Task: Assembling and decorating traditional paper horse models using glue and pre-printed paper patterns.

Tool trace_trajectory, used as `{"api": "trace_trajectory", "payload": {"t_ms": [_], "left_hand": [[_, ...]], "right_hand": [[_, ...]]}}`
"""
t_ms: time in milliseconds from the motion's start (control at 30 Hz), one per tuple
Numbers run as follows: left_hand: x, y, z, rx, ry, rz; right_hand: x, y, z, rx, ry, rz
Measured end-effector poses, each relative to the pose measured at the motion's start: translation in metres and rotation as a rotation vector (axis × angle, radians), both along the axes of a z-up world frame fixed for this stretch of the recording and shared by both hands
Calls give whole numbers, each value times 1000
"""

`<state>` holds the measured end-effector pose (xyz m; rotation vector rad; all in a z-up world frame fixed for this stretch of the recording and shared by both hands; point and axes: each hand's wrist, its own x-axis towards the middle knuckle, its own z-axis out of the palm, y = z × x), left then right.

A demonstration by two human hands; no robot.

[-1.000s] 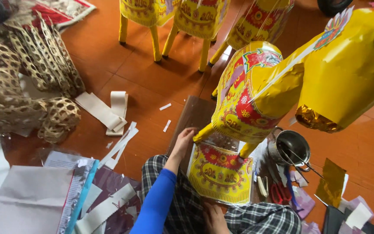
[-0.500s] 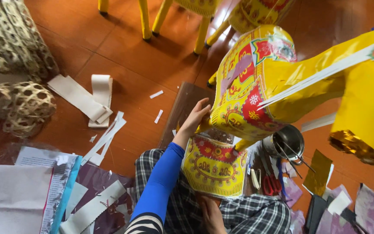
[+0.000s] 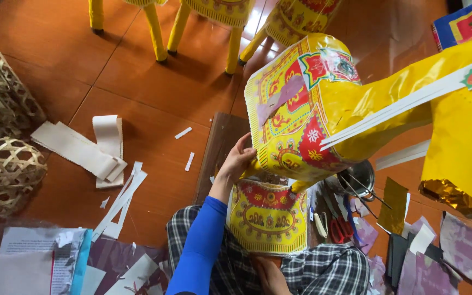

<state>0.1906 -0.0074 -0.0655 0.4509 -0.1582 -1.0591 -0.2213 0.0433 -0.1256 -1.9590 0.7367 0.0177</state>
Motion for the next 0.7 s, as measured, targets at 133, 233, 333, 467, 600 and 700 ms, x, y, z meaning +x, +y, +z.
{"api": "trace_trajectory", "payload": {"t_ms": [133,233,333,467,600,700], "left_hand": [[-4,4,3,28,-3,-21],[-3,6,-4,-34,-59,-13],[-3,8,4,-40,-103,-19],[-5,8,11,29,-91,-6],[-4,9,0,55,-135,-2],[-3,13,1,92,-146,-9]], "right_hand": [[3,2,17,-116,79,61],[8,5,24,-151,98,78],[20,-4,27,-151,92,24],[56,-58,-8,-89,336,120],[170,-120,47,518,-257,-289],[237,-213,-42,1116,-662,-339]]}}
